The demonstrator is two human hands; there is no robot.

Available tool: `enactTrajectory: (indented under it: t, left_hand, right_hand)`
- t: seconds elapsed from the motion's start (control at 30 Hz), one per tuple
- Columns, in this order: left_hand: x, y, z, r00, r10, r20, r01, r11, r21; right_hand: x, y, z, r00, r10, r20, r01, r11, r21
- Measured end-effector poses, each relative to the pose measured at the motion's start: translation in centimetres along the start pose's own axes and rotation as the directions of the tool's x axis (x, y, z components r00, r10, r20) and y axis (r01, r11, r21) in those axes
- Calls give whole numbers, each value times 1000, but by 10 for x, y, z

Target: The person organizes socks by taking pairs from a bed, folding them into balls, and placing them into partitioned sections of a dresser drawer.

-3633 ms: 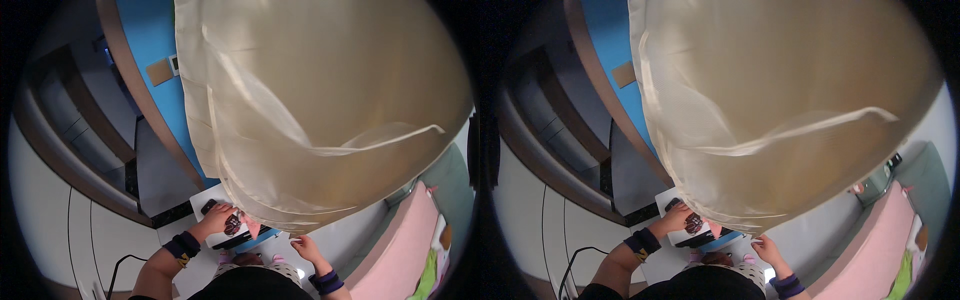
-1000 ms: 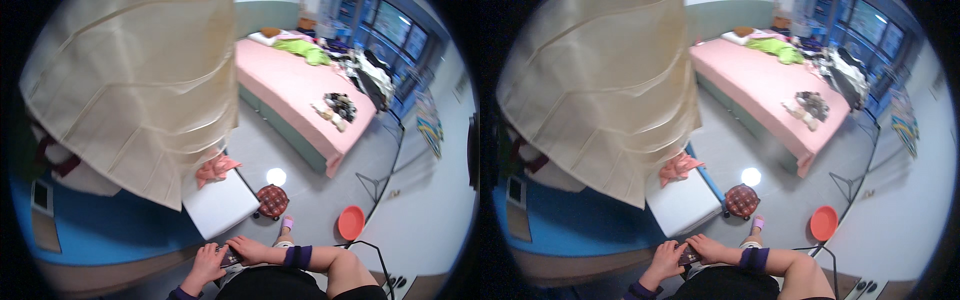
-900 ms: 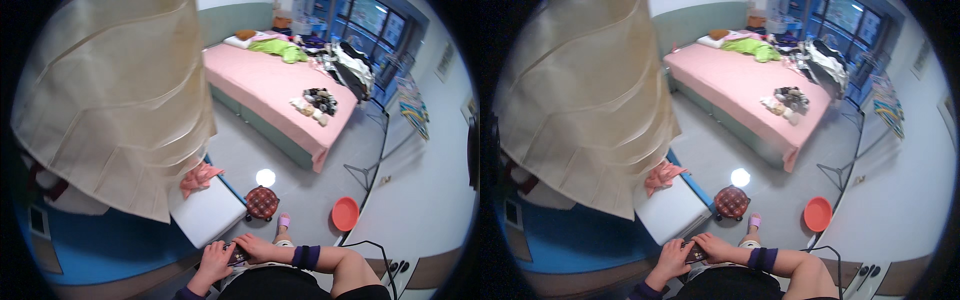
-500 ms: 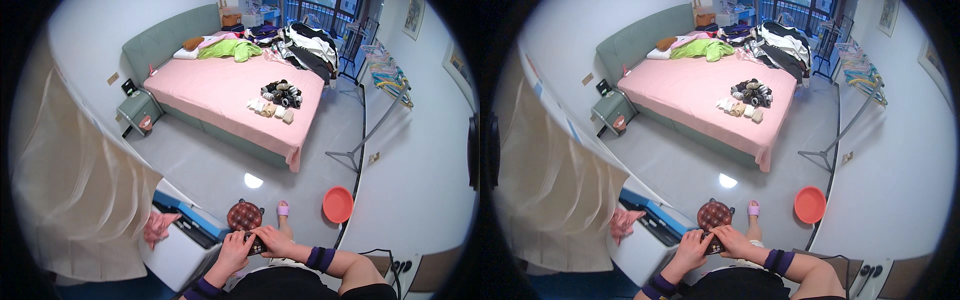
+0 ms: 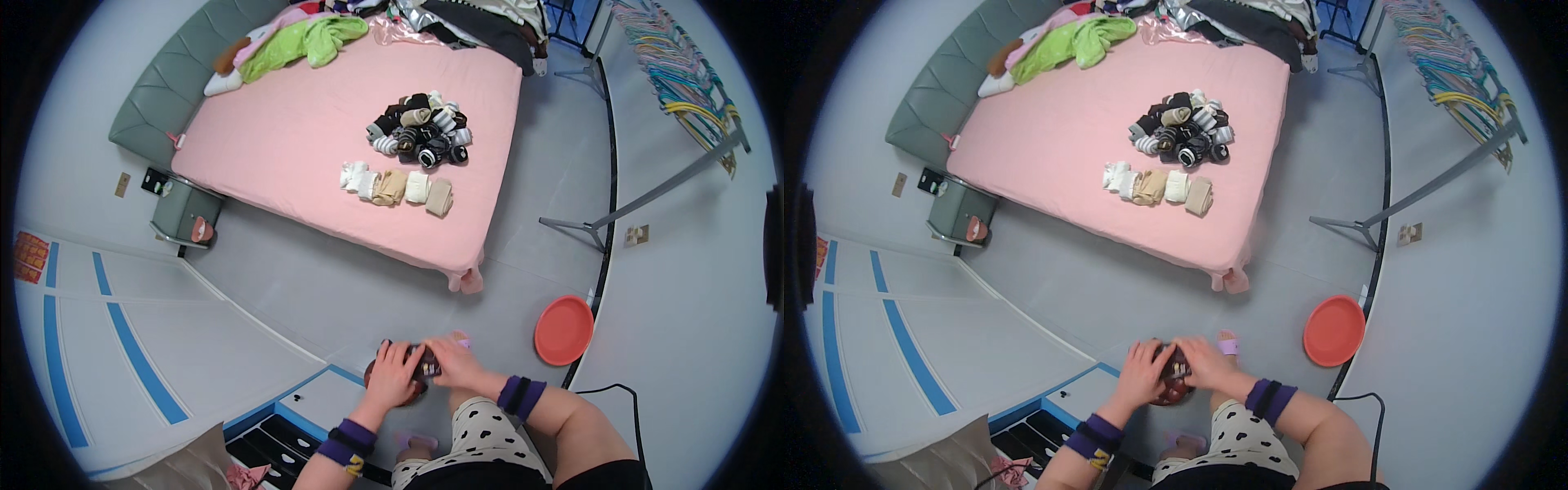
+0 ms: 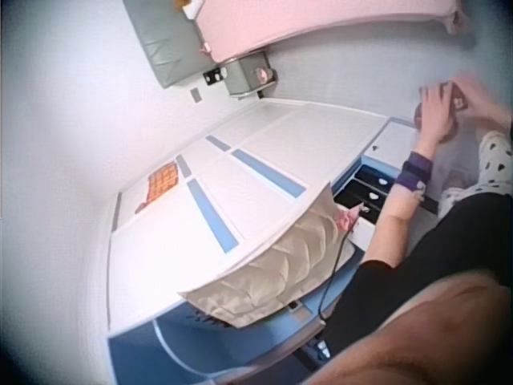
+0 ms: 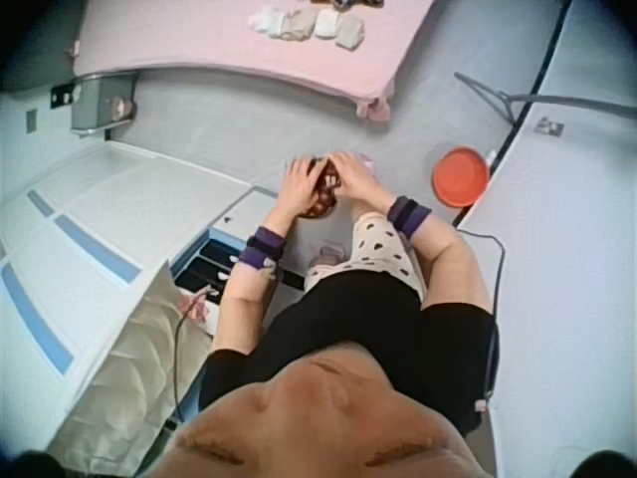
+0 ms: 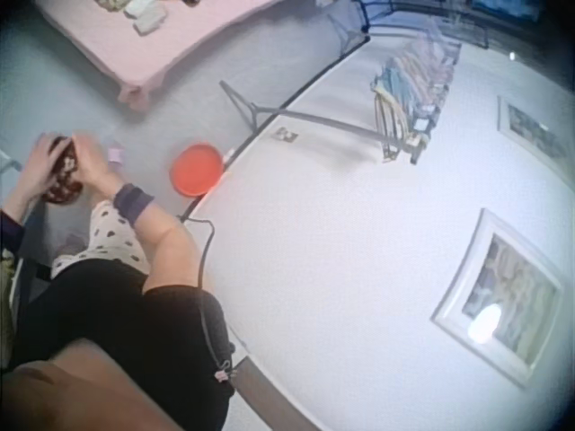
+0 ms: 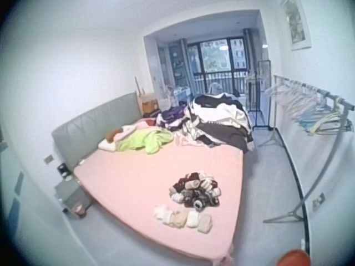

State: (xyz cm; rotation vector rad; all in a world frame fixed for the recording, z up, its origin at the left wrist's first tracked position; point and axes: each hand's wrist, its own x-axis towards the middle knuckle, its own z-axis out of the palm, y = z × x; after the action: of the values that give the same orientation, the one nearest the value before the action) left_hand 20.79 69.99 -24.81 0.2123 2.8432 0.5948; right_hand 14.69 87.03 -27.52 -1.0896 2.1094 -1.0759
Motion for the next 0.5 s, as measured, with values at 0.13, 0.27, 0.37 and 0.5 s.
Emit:
enactTrajectory:
  t: [0.13,0.27,0.37,0.5]
  left_hand:
    - [103,-13,5,997,-49,-52,49,999,1]
    - [159,-25,23,992,-124,-23,118,980,-163]
    - [177,-32,47,984,-178,6,174,956,-237]
    - [184,-36,79,975,-223,26,220,925,-310]
  right_hand:
    - [59,98,-36,972,151,-182,-174,978,-116]
    - [107,179,-57,935,132,-328,-208,956,-208]
    - [134,208,-70,911,258,-323,-339,913,-226]
    - [158,235,-73,892,314,-325,-405,874,-267]
